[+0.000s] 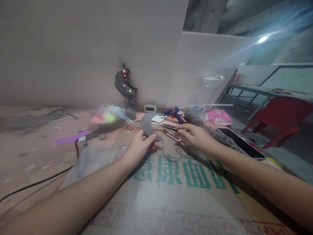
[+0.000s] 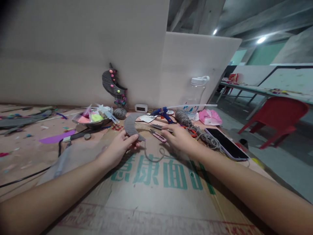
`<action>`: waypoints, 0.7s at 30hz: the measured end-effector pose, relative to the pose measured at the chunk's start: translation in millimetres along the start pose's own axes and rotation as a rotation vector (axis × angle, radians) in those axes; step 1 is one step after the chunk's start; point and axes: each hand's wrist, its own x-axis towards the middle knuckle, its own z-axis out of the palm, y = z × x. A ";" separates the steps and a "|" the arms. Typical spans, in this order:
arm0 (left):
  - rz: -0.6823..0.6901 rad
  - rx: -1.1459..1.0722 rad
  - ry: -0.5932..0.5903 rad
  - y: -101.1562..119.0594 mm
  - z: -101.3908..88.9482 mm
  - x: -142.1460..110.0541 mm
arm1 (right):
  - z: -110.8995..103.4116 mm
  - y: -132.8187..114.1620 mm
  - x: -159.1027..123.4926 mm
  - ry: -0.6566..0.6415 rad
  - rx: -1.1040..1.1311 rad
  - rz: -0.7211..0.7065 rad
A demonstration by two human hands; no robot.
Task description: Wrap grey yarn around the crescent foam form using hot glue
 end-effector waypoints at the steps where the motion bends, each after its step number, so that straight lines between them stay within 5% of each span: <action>1: -0.001 -0.001 0.002 0.3 -0.4 0.1 | 1.4 -11.4 -7.4 -0.100 0.103 0.025; 3: 0.010 -0.010 0.003 1.0 -1.8 0.0 | 5.8 -32.2 -18.3 -0.253 0.286 0.059; 6: 0.041 -0.025 -0.001 1.2 -4.6 -0.5 | 14.7 -52.1 -26.1 -0.284 0.309 0.033; 12: 0.052 0.000 -0.037 -3.1 -7.3 0.8 | 31.0 -53.1 -34.4 -0.126 0.037 -0.182; 21: 0.099 0.141 -0.007 -3.8 -2.7 1.2 | 22.4 -52.9 -45.8 -0.025 0.065 -0.305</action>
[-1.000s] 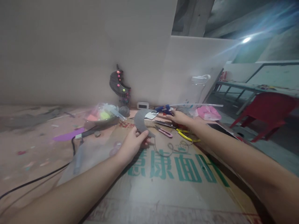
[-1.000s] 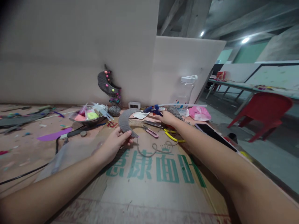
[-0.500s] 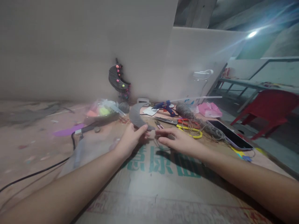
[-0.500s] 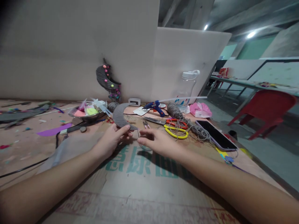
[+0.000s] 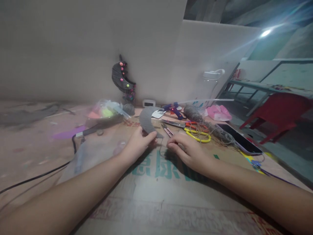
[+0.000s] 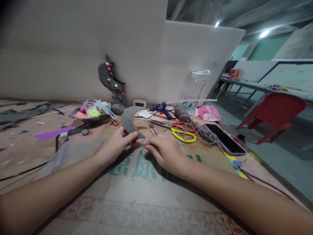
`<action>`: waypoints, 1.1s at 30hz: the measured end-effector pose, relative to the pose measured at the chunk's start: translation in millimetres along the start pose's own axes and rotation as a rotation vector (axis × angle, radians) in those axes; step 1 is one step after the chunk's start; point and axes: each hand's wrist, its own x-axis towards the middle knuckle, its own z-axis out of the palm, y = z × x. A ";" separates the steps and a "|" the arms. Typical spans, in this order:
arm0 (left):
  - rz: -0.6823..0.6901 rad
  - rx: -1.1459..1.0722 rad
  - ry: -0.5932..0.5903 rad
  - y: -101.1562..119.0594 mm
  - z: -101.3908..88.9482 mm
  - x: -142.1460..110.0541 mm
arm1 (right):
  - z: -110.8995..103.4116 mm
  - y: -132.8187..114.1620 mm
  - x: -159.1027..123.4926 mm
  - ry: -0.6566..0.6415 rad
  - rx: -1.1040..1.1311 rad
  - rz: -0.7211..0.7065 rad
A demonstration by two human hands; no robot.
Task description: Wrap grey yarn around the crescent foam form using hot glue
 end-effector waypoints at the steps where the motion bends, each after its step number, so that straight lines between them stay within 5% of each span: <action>1: -0.004 -0.012 0.006 0.7 0.5 -0.4 | -2.0 -0.4 0.3 0.025 0.018 0.017; 9: -0.012 0.024 -0.028 -1.2 -4.4 -1.5 | -2.1 1.4 7.8 0.004 0.627 0.462; 15: 0.002 0.038 -0.029 1.1 -4.8 -2.5 | 8.5 -3.7 5.4 -0.101 0.845 0.548; 19: 0.017 0.119 -0.026 1.5 -4.7 -1.9 | 10.1 -7.8 -1.8 -0.111 0.643 0.403; 26: 0.067 0.070 0.046 -2.3 -1.8 -1.7 | 0.9 6.5 -6.0 0.009 -0.214 0.102; 33: 0.014 0.109 -0.024 1.3 -1.7 -6.3 | 3.0 4.4 -6.8 -0.101 -0.305 -0.027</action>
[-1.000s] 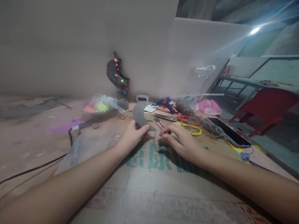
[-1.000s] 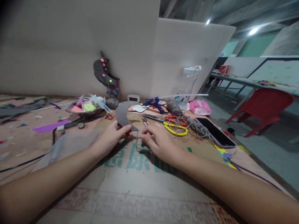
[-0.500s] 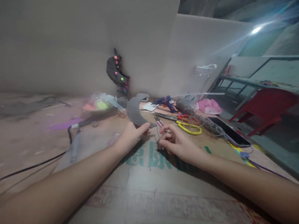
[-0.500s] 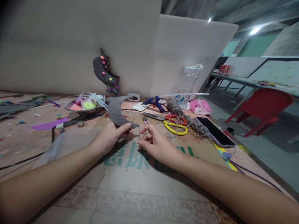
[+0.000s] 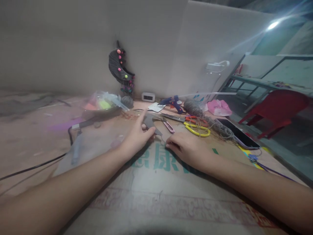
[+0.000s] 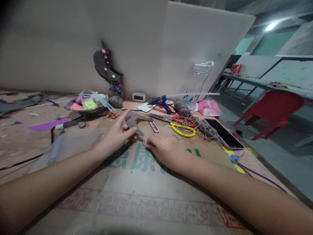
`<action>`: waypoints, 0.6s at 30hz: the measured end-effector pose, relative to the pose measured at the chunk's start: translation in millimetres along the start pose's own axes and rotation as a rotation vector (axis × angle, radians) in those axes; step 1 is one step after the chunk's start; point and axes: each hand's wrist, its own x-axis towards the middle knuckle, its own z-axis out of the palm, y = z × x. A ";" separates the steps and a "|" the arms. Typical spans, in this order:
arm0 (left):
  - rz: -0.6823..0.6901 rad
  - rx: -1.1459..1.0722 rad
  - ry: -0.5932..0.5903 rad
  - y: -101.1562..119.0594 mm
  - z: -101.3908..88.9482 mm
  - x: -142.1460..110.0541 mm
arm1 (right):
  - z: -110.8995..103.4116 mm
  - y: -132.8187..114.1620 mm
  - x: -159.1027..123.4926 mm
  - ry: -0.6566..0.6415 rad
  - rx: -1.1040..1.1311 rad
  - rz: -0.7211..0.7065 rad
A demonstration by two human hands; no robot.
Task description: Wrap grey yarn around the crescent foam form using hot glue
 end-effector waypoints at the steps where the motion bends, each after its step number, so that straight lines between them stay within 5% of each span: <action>1: 0.007 0.030 -0.013 -0.5 0.0 -0.1 | 0.6 -2.1 -0.7 0.005 0.018 -0.017; 8: 0.135 0.330 -0.075 -4.7 -0.1 -2.3 | -0.4 -5.0 -1.6 0.100 0.172 -0.096; 18: 0.037 0.085 -0.282 -3.1 -0.1 -2.3 | -0.3 10.0 12.3 0.190 0.485 0.282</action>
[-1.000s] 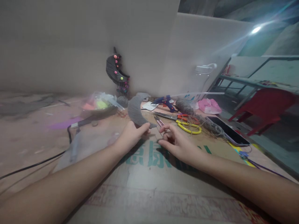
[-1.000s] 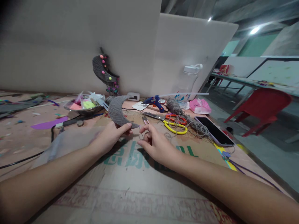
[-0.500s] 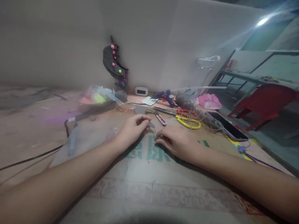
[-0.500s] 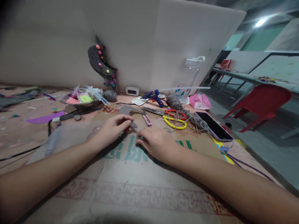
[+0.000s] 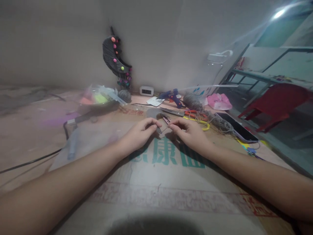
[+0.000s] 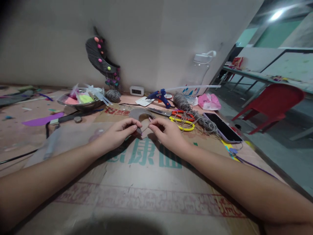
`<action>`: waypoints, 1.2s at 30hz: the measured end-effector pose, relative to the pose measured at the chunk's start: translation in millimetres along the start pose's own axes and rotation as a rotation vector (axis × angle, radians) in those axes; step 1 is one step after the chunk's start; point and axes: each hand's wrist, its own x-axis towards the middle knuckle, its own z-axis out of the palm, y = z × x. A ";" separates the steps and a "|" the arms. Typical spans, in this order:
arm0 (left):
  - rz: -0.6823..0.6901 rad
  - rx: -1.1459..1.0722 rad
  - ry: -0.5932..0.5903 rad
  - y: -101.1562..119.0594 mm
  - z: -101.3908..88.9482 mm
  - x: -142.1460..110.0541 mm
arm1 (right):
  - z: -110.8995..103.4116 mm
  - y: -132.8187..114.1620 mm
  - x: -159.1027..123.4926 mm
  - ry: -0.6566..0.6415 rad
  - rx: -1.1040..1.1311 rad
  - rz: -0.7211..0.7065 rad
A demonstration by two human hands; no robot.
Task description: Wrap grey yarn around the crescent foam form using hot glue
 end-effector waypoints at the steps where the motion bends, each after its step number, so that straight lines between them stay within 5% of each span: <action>1: 0.000 0.001 -0.003 1.1 0.4 -0.9 | 0.5 1.6 0.0 -0.003 0.025 0.030; 8: 0.045 0.086 -0.101 -0.3 1.0 -6.0 | 1.5 4.8 -0.7 0.011 0.101 0.102; 23: 0.074 0.117 -0.074 -0.2 1.7 -5.3 | 0.7 0.6 -2.7 0.049 0.112 0.050; 31: 0.011 -0.007 -0.017 1.3 -0.7 -2.4 | -7.8 3.5 -7.3 0.045 -0.040 -0.168; 36: 0.018 0.007 0.034 6.5 0.4 -2.4 | -7.0 6.3 -5.9 -0.003 -0.054 -0.114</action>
